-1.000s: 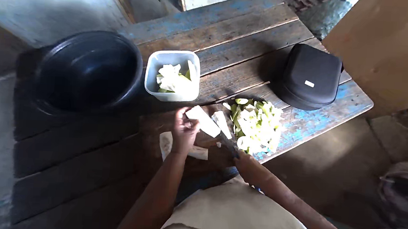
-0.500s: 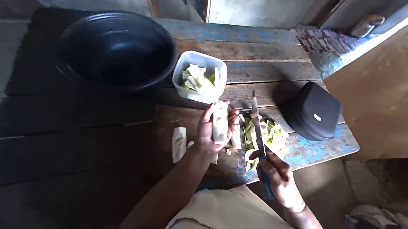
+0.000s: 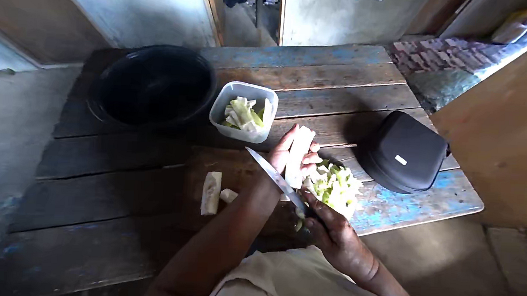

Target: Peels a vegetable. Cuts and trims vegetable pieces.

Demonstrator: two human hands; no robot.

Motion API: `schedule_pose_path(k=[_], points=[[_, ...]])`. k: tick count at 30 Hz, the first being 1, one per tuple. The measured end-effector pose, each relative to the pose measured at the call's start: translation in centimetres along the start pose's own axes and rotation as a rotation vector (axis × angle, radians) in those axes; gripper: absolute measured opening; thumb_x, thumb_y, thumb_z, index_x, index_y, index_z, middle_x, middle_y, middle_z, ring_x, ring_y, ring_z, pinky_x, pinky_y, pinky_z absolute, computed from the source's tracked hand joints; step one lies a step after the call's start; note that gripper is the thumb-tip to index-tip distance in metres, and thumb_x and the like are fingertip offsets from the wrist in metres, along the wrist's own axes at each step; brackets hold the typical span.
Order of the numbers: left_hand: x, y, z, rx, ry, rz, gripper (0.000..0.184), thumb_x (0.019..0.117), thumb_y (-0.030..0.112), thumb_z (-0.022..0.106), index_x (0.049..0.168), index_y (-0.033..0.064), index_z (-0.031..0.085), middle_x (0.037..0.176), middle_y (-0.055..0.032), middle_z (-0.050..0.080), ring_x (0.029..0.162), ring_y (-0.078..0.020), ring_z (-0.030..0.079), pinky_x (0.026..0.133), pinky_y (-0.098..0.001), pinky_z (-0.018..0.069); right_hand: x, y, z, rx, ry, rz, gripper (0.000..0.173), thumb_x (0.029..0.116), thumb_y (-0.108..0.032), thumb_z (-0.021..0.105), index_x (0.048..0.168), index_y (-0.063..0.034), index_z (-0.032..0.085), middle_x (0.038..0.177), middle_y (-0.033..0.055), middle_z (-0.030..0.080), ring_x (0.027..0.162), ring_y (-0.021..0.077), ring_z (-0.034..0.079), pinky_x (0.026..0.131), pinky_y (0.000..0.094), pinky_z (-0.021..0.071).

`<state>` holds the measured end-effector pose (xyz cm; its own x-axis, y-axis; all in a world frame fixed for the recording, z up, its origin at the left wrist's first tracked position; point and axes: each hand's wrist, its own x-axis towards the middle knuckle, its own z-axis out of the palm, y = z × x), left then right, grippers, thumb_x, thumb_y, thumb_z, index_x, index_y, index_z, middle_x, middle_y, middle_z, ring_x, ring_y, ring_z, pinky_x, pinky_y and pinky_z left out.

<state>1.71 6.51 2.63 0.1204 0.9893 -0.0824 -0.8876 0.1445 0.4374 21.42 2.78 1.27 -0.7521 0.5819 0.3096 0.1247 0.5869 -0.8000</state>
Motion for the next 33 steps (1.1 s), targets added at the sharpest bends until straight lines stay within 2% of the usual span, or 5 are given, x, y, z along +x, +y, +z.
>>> schedule_pose_path(k=[9,14,24,29,33], points=[[1.7,-3.4,2.9,0.073,0.071,-0.081,0.045,0.1072,0.051,0.031,0.104,0.0142,0.058,0.080,-0.0009,0.057,0.052,-0.0052,0.051,0.042,-0.0146,0.0420,-1.5,2.2,-3.1,0.030,0.054,0.035,0.044,0.1075,-0.019,0.046,0.144,0.0051,0.053,0.137,0.0205,0.063,0.123,0.0196,0.065,0.106,0.0306,0.0494],[1.7,-5.2,3.3,0.050,0.150,-0.169,0.051,0.1075,0.048,0.032,0.109,0.0071,0.061,0.086,-0.0098,0.067,0.071,-0.0179,0.069,0.065,-0.0297,0.0605,-1.7,2.9,-4.3,0.024,0.110,0.113,0.047,0.1054,-0.019,0.047,0.145,0.0066,0.051,0.101,0.0163,0.070,0.077,0.0137,0.064,0.076,0.0289,0.0555],[1.9,-4.9,0.8,-0.037,0.094,-0.199,0.065,0.1063,0.052,0.012,0.105,0.0093,0.060,0.089,-0.0107,0.067,0.096,-0.0312,0.069,0.097,-0.0540,0.0537,-1.4,2.4,-2.9,-0.008,0.061,0.133,0.051,0.1047,-0.020,0.049,0.149,0.0050,0.047,0.094,0.0135,0.070,0.074,0.0167,0.065,0.074,0.0317,0.0567],[0.9,-6.3,0.6,0.000,0.160,-0.224,0.056,0.1093,0.042,0.020,0.103,0.0053,0.063,0.081,-0.0104,0.067,0.070,-0.0179,0.069,0.064,-0.0304,0.0602,-1.0,3.4,-2.3,-0.039,0.096,0.166,0.047,0.1046,-0.019,0.048,0.147,0.0021,0.051,0.116,0.0197,0.070,0.094,0.0208,0.070,0.086,0.0352,0.0568],[0.8,-5.7,-0.5,-0.005,0.174,-0.274,0.059,0.1092,0.044,0.020,0.107,0.0042,0.063,0.085,-0.0124,0.070,0.075,-0.0197,0.071,0.067,-0.0326,0.0613,-1.4,3.9,-2.6,0.137,-0.022,0.205,0.056,0.1060,-0.020,0.046,0.155,0.0040,0.036,0.106,0.0143,0.067,0.083,0.0104,0.063,0.079,0.0266,0.0540]])
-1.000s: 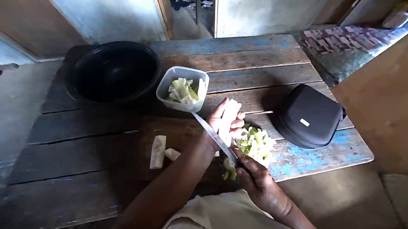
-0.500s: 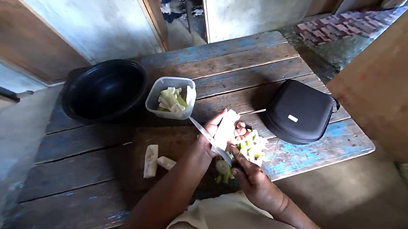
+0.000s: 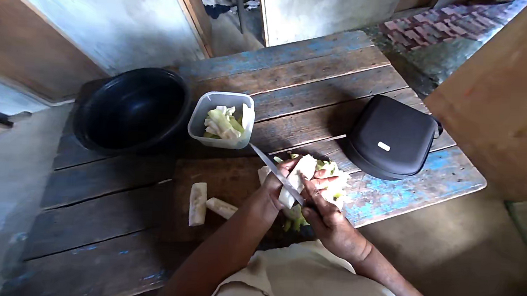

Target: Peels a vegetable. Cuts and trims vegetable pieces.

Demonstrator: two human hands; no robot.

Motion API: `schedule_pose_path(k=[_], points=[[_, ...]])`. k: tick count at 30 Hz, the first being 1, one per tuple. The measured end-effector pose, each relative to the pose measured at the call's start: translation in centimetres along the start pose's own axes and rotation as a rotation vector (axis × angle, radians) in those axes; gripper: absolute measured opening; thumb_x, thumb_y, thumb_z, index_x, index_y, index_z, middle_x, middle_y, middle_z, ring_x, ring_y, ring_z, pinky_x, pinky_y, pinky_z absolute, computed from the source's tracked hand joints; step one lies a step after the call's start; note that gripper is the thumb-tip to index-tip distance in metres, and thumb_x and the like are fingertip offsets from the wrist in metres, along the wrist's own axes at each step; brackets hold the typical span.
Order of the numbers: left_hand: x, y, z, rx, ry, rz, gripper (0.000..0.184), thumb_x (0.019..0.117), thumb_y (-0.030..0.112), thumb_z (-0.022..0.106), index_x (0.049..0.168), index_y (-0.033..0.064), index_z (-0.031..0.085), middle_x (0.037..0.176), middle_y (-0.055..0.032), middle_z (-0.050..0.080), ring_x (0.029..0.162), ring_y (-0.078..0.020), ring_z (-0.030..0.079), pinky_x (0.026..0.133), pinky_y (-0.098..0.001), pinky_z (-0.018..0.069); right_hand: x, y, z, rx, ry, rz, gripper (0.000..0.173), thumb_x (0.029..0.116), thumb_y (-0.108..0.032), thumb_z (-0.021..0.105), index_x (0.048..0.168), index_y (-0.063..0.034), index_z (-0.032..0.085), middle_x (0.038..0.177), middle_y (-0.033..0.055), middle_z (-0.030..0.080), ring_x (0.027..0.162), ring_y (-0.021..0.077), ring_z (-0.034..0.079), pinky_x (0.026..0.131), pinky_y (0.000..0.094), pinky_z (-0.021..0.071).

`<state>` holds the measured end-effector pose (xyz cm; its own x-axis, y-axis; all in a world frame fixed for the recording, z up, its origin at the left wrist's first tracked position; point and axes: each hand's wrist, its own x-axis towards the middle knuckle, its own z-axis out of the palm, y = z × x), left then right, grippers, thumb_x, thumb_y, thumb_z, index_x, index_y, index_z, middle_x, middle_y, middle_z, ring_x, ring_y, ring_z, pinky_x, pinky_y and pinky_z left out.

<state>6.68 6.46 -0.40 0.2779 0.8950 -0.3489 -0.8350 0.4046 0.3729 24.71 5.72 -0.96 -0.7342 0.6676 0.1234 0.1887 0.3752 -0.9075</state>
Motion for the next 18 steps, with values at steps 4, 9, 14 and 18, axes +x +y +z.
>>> schedule_pose_path(k=[4,9,14,18], points=[[0.1,0.6,-0.9,0.050,0.011,-0.027,0.060,0.1087,0.045,0.016,0.113,0.0044,0.060,0.090,-0.0135,0.068,0.076,-0.0216,0.070,0.066,-0.0342,0.0606,-0.3,0.3,0.1,-0.143,0.024,0.052,0.061,0.1042,-0.024,0.050,0.155,0.0074,0.034,0.100,0.0170,0.070,0.084,0.0219,0.068,0.082,0.0391,0.0569],[-0.1,-0.7,-0.3,-0.031,0.065,-0.027,0.049,0.1095,0.036,0.025,0.101,0.0064,0.063,0.082,-0.0115,0.070,0.072,-0.0185,0.071,0.064,-0.0314,0.0605,0.2,0.7,0.7,-0.213,0.079,0.147,0.059,0.1048,-0.026,0.050,0.154,0.0032,0.038,0.108,0.0172,0.071,0.093,0.0263,0.070,0.088,0.0434,0.0560],[0.0,-1.6,-0.2,0.010,0.177,-0.017,0.053,0.1100,0.039,0.020,0.110,0.0044,0.060,0.088,-0.0141,0.069,0.076,-0.0206,0.070,0.065,-0.0332,0.0597,0.6,1.9,1.5,-0.245,0.210,0.176,0.047,0.1033,-0.023,0.051,0.145,-0.0003,0.053,0.105,0.0185,0.072,0.091,0.0290,0.072,0.084,0.0457,0.0577],[0.2,-2.3,0.1,-0.025,0.220,0.001,0.045,0.1106,0.040,0.027,0.110,0.0080,0.059,0.090,-0.0108,0.067,0.081,-0.0194,0.068,0.070,-0.0341,0.0591,1.1,3.2,1.3,-0.093,0.311,0.175,0.040,0.1029,-0.017,0.053,0.139,0.0005,0.059,0.108,0.0164,0.072,0.092,0.0184,0.071,0.087,0.0352,0.0572]])
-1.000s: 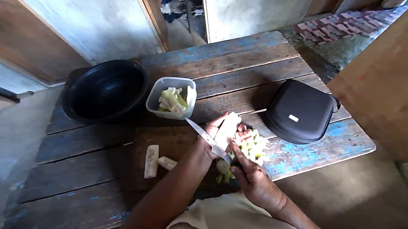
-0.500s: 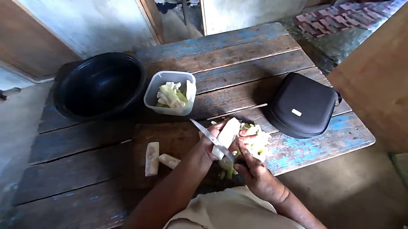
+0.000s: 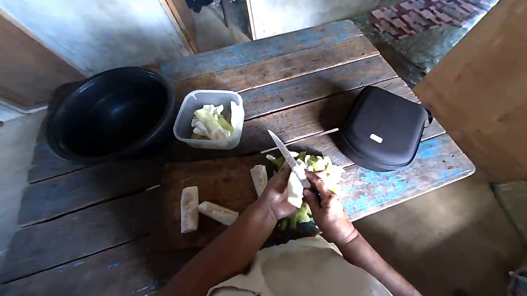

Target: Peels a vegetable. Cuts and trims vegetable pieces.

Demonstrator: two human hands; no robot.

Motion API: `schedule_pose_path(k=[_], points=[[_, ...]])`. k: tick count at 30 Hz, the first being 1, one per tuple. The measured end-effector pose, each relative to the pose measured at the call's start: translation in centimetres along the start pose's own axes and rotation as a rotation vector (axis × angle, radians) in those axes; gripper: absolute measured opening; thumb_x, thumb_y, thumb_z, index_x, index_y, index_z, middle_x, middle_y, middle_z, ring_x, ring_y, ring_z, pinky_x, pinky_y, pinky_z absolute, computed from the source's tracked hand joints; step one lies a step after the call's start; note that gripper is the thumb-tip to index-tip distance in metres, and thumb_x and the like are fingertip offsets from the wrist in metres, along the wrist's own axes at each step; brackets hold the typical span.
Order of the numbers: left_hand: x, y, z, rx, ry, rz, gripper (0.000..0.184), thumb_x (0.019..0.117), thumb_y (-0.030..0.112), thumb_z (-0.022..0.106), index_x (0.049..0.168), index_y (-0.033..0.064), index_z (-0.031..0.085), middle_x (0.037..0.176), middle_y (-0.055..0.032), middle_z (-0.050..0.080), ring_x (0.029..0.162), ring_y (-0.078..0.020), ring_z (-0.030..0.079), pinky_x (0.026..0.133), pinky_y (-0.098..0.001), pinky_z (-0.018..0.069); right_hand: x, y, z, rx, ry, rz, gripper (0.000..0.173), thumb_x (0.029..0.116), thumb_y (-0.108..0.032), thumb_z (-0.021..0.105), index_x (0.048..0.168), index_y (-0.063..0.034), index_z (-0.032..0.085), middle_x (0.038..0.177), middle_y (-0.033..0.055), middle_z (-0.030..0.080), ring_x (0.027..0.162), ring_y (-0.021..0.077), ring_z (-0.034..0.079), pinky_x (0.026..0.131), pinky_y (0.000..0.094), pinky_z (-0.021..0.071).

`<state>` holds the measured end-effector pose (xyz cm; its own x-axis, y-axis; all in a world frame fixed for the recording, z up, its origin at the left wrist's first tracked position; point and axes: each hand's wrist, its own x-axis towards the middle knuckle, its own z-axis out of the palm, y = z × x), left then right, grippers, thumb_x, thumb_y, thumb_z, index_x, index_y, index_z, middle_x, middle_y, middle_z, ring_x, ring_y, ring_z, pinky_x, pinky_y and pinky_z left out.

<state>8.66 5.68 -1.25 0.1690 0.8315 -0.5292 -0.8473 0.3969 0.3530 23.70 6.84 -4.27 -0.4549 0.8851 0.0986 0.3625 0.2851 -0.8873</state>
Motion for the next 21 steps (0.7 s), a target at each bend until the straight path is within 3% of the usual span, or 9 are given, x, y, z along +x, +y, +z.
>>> schedule_pose_path(k=[1,3,5,7,9,11,14,18,21], points=[[0.0,0.1,-0.3,0.037,-0.029,0.001,0.046,0.1109,0.041,0.026,0.116,0.0082,0.058,0.097,-0.0112,0.067,0.087,-0.0205,0.068,0.076,-0.0360,0.0587,0.1,0.2,-0.2,0.073,-0.001,0.008,0.040,0.1029,-0.016,0.053,0.138,0.0023,0.058,0.107,0.0143,0.072,0.089,0.0125,0.070,0.083,0.0294,0.0573],[-0.4,0.3,-0.4,0.125,-0.011,-0.008,0.045,0.1108,0.039,0.026,0.120,0.0086,0.057,0.100,-0.0108,0.067,0.091,-0.0213,0.068,0.081,-0.0383,0.0578,0.3,-0.2,-0.7,0.212,-0.065,0.107,0.041,0.1045,-0.015,0.051,0.142,0.0017,0.054,0.096,0.0067,0.069,0.071,0.0038,0.062,0.066,0.0218,0.0537],[-0.7,0.5,-1.5,0.247,-0.049,-0.001,0.036,0.1087,0.023,0.025,0.122,0.0056,0.053,0.103,-0.0111,0.066,0.094,-0.0209,0.068,0.086,-0.0387,0.0574,0.3,-0.9,-1.2,0.376,-0.159,0.253,0.043,0.1065,-0.015,0.047,0.148,-0.0015,0.048,0.086,0.0020,0.063,0.057,0.0035,0.053,0.052,0.0210,0.0473],[-1.2,0.7,-2.4,0.434,-0.013,0.037,0.030,0.1007,0.001,0.035,0.127,0.0018,0.050,0.103,-0.0102,0.066,0.093,-0.0179,0.068,0.085,-0.0351,0.0579,0.3,-1.0,-1.3,0.641,-0.219,0.426,0.043,0.1090,-0.016,0.041,0.151,-0.0056,0.044,0.082,0.0017,0.060,0.051,0.0064,0.050,0.045,0.0217,0.0457],[-1.5,1.1,-2.7,0.547,0.036,0.051,0.031,0.0991,-0.004,0.039,0.129,-0.0005,0.048,0.101,-0.0108,0.067,0.087,-0.0171,0.069,0.079,-0.0316,0.0591,0.5,-0.7,-1.5,0.856,-0.247,0.575,0.042,0.1110,-0.020,0.035,0.151,-0.0089,0.042,0.079,0.0025,0.059,0.049,0.0076,0.051,0.042,0.0214,0.0461],[-1.6,1.6,-3.3,0.602,0.068,0.017,0.031,0.1045,0.000,0.038,0.135,-0.0012,0.046,0.106,-0.0134,0.067,0.086,-0.0189,0.070,0.075,-0.0308,0.0594,0.7,-0.7,-1.8,0.844,-0.262,0.620,0.041,0.1117,-0.022,0.032,0.149,-0.0081,0.042,0.079,0.0023,0.059,0.048,0.0071,0.050,0.042,0.0207,0.0456],[-1.8,1.7,-3.3,0.747,0.115,0.029,0.032,0.1066,0.003,0.039,0.137,-0.0024,0.048,0.102,-0.0123,0.068,0.079,-0.0168,0.069,0.070,-0.0285,0.0592,0.9,-0.6,-1.7,0.505,-0.304,0.475,0.050,0.1097,-0.019,0.039,0.158,-0.0066,0.031,0.082,0.0017,0.059,0.052,0.0072,0.050,0.047,0.0227,0.0459],[-2.2,1.7,-2.5,0.964,0.128,0.097,0.021,0.1078,0.009,0.043,0.123,0.0004,0.055,0.084,-0.0041,0.063,0.062,-0.0090,0.060,0.057,-0.0232,0.0531,0.4,-0.7,-0.7,0.144,-0.410,0.331,0.075,0.1049,-0.026,0.052,0.163,-0.0048,0.009,0.094,0.0081,0.065,0.066,0.0115,0.058,0.062,0.0303,0.0516],[-2.6,1.9,-2.0,0.999,0.105,0.059,0.017,0.1079,0.010,0.042,0.112,0.0022,0.056,0.078,-0.0021,0.060,0.057,-0.0071,0.056,0.052,-0.0201,0.0494,0.3,-0.5,-0.6,0.048,-0.365,0.283,0.076,0.1036,-0.028,0.055,0.162,0.0001,0.015,0.097,0.0110,0.067,0.077,0.0148,0.062,0.075,0.0334,0.0532]])
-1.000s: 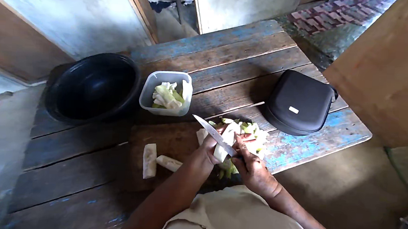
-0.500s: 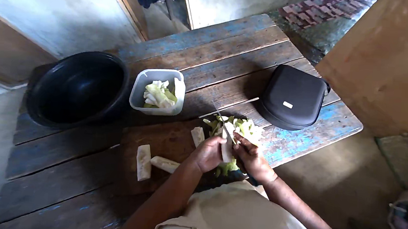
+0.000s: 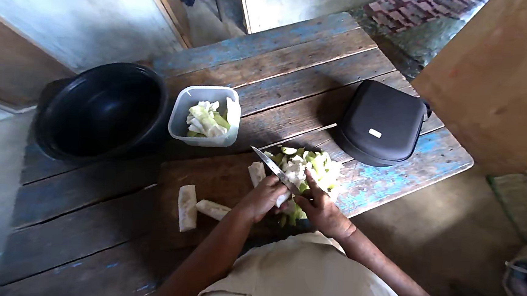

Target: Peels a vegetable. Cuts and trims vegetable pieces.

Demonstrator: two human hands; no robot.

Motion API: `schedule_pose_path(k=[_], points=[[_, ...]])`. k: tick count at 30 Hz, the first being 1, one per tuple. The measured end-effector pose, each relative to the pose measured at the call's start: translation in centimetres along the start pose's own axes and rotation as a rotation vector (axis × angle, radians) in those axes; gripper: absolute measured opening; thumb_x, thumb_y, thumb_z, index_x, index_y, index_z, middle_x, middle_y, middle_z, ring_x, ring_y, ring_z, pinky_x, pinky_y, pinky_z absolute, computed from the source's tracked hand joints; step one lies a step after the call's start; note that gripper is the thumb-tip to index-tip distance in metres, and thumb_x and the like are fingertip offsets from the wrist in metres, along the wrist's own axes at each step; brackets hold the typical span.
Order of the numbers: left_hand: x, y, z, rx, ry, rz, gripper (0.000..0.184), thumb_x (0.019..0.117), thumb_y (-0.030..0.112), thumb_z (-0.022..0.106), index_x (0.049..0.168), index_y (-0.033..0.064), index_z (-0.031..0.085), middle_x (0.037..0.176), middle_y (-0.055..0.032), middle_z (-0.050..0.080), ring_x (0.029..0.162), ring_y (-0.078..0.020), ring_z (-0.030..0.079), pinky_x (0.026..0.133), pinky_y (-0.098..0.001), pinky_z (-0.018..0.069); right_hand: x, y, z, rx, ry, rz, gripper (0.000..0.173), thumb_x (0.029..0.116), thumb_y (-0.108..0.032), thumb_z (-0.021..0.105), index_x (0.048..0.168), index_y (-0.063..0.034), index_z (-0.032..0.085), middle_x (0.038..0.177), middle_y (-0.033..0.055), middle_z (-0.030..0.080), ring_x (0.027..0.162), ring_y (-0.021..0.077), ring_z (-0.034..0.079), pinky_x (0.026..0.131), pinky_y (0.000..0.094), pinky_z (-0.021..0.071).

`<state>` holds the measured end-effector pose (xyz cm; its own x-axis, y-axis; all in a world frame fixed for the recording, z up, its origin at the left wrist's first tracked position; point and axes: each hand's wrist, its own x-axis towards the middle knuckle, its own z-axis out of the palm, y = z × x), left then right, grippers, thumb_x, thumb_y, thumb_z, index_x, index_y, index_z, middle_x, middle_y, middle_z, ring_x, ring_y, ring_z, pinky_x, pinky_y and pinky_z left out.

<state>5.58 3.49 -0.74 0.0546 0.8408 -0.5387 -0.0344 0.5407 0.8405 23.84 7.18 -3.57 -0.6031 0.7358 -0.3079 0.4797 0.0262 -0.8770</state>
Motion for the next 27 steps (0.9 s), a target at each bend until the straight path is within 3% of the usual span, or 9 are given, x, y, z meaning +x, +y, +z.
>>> schedule_pose_path(k=[5,9,12,16,19,20,22,25,27], points=[[-0.4,0.5,0.5,-0.024,-0.054,-0.013,0.021,0.1068,0.007,0.040,0.122,0.0019,0.053,0.083,-0.0033,0.061,0.057,-0.0063,0.056,0.050,-0.0187,0.0488,0.1,-0.2,-0.2,-0.041,0.127,-0.016,0.062,0.1034,-0.025,0.055,0.157,-0.0003,0.034,0.094,0.0134,0.068,0.079,0.0193,0.064,0.080,0.0376,0.0538],[-0.7,0.3,1.2,-0.015,-0.035,0.010,0.029,0.1073,0.008,0.038,0.133,0.0021,0.050,0.083,-0.0031,0.061,0.058,-0.0069,0.057,0.051,-0.0196,0.0489,0.7,0.6,-0.3,0.054,0.165,-0.064,0.052,0.1027,-0.021,0.054,0.149,-0.0013,0.043,0.087,0.0070,0.066,0.067,0.0100,0.059,0.065,0.0286,0.0519],[-1.0,0.1,1.5,0.085,-0.036,-0.004,0.033,0.1085,0.011,0.038,0.139,0.0027,0.047,0.085,-0.0037,0.060,0.058,-0.0070,0.056,0.052,-0.0210,0.0491,0.9,0.3,0.2,-0.001,0.249,-0.027,0.045,0.1043,-0.018,0.052,0.144,0.0027,0.049,0.087,0.0122,0.066,0.074,0.0181,0.062,0.075,0.0365,0.0532],[-1.6,0.0,1.1,0.030,0.005,0.013,0.035,0.1082,0.011,0.038,0.141,0.0018,0.046,0.084,-0.0044,0.062,0.057,-0.0077,0.056,0.052,-0.0215,0.0496,1.2,0.3,-1.3,0.266,0.131,0.108,0.028,0.1100,-0.021,0.041,0.121,0.0000,0.055,0.074,0.0020,0.053,0.050,0.0086,0.048,0.049,0.0258,0.0457],[-1.2,-0.5,-0.5,-0.159,0.047,0.044,0.029,0.1075,0.009,0.037,0.133,0.0016,0.049,0.082,-0.0054,0.063,0.054,-0.0076,0.056,0.048,-0.0196,0.0479,0.8,0.0,-1.8,0.419,0.039,0.148,0.035,0.1102,-0.021,0.040,0.140,-0.0032,0.045,0.075,0.0005,0.056,0.047,0.0058,0.048,0.044,0.0215,0.0447],[-1.1,-0.6,-0.9,-0.203,0.047,0.042,0.027,0.1078,0.009,0.036,0.131,0.0021,0.049,0.081,-0.0055,0.062,0.053,-0.0075,0.055,0.047,-0.0193,0.0472,0.7,0.0,-1.9,0.405,0.035,0.129,0.046,0.1098,-0.020,0.040,0.153,-0.0061,0.034,0.078,0.0014,0.057,0.048,0.0064,0.049,0.045,0.0224,0.0451],[-1.0,-0.7,-1.3,-0.249,0.045,0.037,0.026,0.1080,0.010,0.035,0.129,0.0029,0.050,0.080,-0.0055,0.062,0.052,-0.0071,0.055,0.046,-0.0186,0.0458,0.5,-0.1,-1.8,0.376,0.039,0.047,0.058,0.1086,-0.016,0.041,0.163,-0.0107,0.020,0.085,0.0028,0.061,0.049,0.0062,0.048,0.046,0.0225,0.0451],[-0.8,-0.5,-1.2,-0.233,0.065,0.015,0.024,0.1094,0.012,0.041,0.129,0.0017,0.051,0.080,-0.0068,0.063,0.052,-0.0076,0.055,0.046,-0.0185,0.0459,0.6,-0.1,-1.3,0.277,0.079,-0.053,0.047,0.1071,-0.015,0.043,0.153,-0.0079,0.044,0.085,0.0011,0.061,0.050,0.0039,0.047,0.047,0.0214,0.0444],[-0.6,-0.2,-1.0,-0.160,0.088,0.007,0.024,0.1083,0.012,0.046,0.129,0.0012,0.051,0.082,-0.0074,0.063,0.053,-0.0083,0.056,0.047,-0.0192,0.0471,0.8,-0.2,-1.1,0.133,0.106,-0.030,0.047,0.1064,-0.020,0.047,0.150,-0.0044,0.046,0.082,0.0035,0.060,0.055,0.0081,0.051,0.053,0.0268,0.0478]])
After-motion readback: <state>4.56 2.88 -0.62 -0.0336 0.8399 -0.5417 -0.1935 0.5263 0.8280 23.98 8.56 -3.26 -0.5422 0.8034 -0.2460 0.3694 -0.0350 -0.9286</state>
